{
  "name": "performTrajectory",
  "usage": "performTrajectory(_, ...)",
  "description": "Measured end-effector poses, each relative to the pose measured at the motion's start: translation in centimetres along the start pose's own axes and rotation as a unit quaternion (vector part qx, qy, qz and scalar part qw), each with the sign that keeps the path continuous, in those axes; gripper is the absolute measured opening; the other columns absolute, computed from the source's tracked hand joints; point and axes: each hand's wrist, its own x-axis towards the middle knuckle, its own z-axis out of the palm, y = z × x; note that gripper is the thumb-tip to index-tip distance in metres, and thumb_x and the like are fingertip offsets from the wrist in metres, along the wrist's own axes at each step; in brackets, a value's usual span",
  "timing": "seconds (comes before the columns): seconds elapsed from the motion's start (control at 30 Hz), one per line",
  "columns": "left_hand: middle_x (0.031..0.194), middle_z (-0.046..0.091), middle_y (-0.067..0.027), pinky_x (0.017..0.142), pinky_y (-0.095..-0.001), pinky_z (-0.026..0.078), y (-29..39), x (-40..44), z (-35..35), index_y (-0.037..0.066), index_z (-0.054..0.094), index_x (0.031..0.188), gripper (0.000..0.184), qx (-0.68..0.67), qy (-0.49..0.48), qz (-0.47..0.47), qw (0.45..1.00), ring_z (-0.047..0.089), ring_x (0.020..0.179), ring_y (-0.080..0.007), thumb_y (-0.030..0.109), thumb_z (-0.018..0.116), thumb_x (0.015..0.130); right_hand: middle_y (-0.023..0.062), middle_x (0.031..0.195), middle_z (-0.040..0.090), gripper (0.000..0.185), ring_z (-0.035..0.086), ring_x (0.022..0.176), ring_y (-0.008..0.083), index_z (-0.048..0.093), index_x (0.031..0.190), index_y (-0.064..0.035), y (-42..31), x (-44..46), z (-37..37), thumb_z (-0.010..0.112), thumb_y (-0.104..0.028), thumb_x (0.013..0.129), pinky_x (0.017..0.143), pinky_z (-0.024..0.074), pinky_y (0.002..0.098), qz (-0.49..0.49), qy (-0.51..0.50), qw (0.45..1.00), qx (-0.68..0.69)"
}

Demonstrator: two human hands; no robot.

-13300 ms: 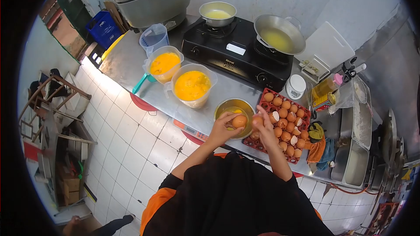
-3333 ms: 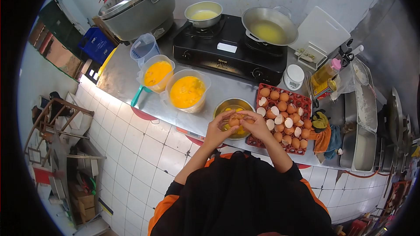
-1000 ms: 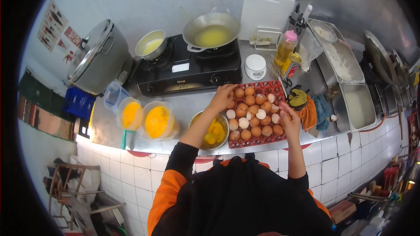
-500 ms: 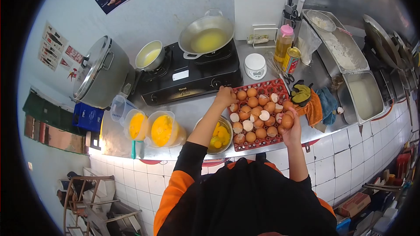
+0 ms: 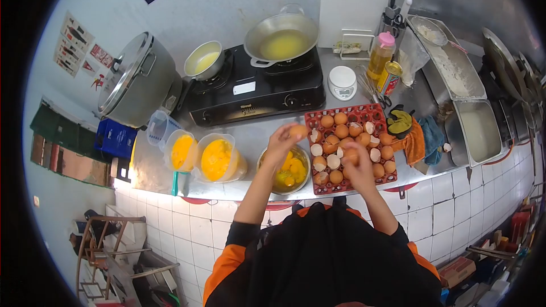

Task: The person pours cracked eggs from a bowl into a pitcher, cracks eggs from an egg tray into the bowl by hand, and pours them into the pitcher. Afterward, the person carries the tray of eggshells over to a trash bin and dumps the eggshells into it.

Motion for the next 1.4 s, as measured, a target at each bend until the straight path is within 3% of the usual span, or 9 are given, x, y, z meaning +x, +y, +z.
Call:
performTrajectory(0.13,0.119,0.061,-0.0123,0.095,-0.0300,0.049,-2.3,-6.5,-3.0,-0.002,0.053,0.123,0.045,0.017,0.038,0.024,0.999,0.060,0.110,-0.0191,-0.001,0.072,0.082,0.0189,0.121,0.056,0.053,0.052,0.117,0.0351,0.046,0.133,-0.0055,-3.6,0.1,5.0,0.066,-0.008,0.084,0.099,0.0416,0.0401,-0.070,-0.107,0.990,-0.054)
performTrajectory(0.4,0.122,0.058,-0.0095,0.098,-0.0295,0.048,-3.4,-12.5,-4.6,-0.002,0.051,0.126,0.049,-0.027,0.078,0.091,0.992,0.058,0.114,-0.0164,-0.009,0.069,0.081,0.0174,0.129,0.050,0.057,0.052,0.115,0.0373,0.044,0.134,-0.0032,-4.3,1.0,12.5,0.069,-0.015,0.084,0.099,0.0420,0.0435,-0.336,-0.178,0.924,-0.050)
performTrajectory(0.63,0.125,0.057,-0.0132,0.098,-0.0288,0.048,-2.8,-13.4,-4.7,-0.004,0.049,0.130,0.054,-0.034,0.104,0.076,0.991,0.058,0.115,-0.0176,-0.010,0.067,0.080,0.0181,0.127,0.049,0.055,0.049,0.118,0.0360,0.045,0.134,-0.0051,-5.4,1.7,12.5,0.067,-0.015,0.085,0.101,0.0401,0.0414,-0.218,-0.198,0.955,0.028)
performTrajectory(0.73,0.126,0.057,-0.0128,0.099,-0.0298,0.048,-3.7,-12.9,-4.8,-0.004,0.049,0.130,0.054,-0.032,0.104,0.079,0.991,0.058,0.115,-0.0181,-0.011,0.067,0.080,0.0171,0.126,0.050,0.052,0.050,0.116,0.0348,0.046,0.134,-0.0070,-4.8,2.0,13.3,0.066,-0.011,0.085,0.100,0.0405,0.0401,-0.263,-0.285,0.915,-0.115)
performTrajectory(0.93,0.126,0.057,-0.0135,0.101,-0.0315,0.047,-2.5,-12.8,-4.7,-0.004,0.050,0.129,0.053,-0.048,0.091,0.061,0.993,0.057,0.117,-0.0204,-0.008,0.070,0.080,0.0119,0.103,0.060,0.040,0.060,0.096,0.0228,0.055,0.124,-0.0055,-3.5,3.6,12.8,0.066,-0.011,0.086,0.083,0.0477,0.0336,-0.170,-0.186,0.967,0.038)
performTrajectory(1.03,0.126,0.056,-0.0124,0.100,-0.0317,0.047,-2.4,-12.5,-4.6,-0.003,0.052,0.127,0.051,-0.051,0.080,0.094,0.991,0.057,0.117,-0.0205,-0.006,0.071,0.080,0.0066,0.090,0.063,0.039,0.062,0.083,0.0128,0.057,0.127,-0.0052,-0.6,4.2,12.4,0.064,-0.013,0.090,0.072,0.0484,0.0261,0.169,-0.314,0.903,0.241)
performTrajectory(1.13,0.124,0.058,-0.0122,0.099,-0.0327,0.048,-2.6,-11.9,-4.6,-0.002,0.056,0.125,0.048,-0.020,0.068,0.129,0.989,0.058,0.115,-0.0215,-0.004,0.072,0.080,0.0037,0.089,0.064,0.044,0.060,0.076,0.0069,0.052,0.136,-0.0063,-1.4,3.7,12.1,0.061,-0.012,0.093,0.069,0.0480,0.0206,0.215,-0.422,0.856,0.208)
performTrajectory(1.33,0.116,0.063,-0.0111,0.095,-0.0310,0.049,-1.8,-12.1,-4.9,-0.003,0.057,0.123,0.045,-0.024,0.084,0.046,0.995,0.062,0.108,-0.0204,-0.002,0.073,0.081,0.0072,0.099,0.067,0.050,0.063,0.085,0.0105,0.050,0.139,-0.0058,-1.5,3.1,12.5,0.064,-0.017,0.092,0.077,0.0512,0.0232,0.232,-0.403,0.863,0.198)
performTrajectory(1.4,0.114,0.064,-0.0108,0.093,-0.0303,0.050,-2.1,-12.0,-5.1,-0.003,0.058,0.122,0.044,-0.011,0.092,0.043,0.995,0.063,0.106,-0.0196,-0.002,0.073,0.081,0.0093,0.107,0.068,0.050,0.065,0.089,0.0129,0.053,0.136,-0.0048,-1.6,2.9,13.0,0.066,-0.018,0.089,0.080,0.0520,0.0254,0.106,-0.374,0.910,0.141)
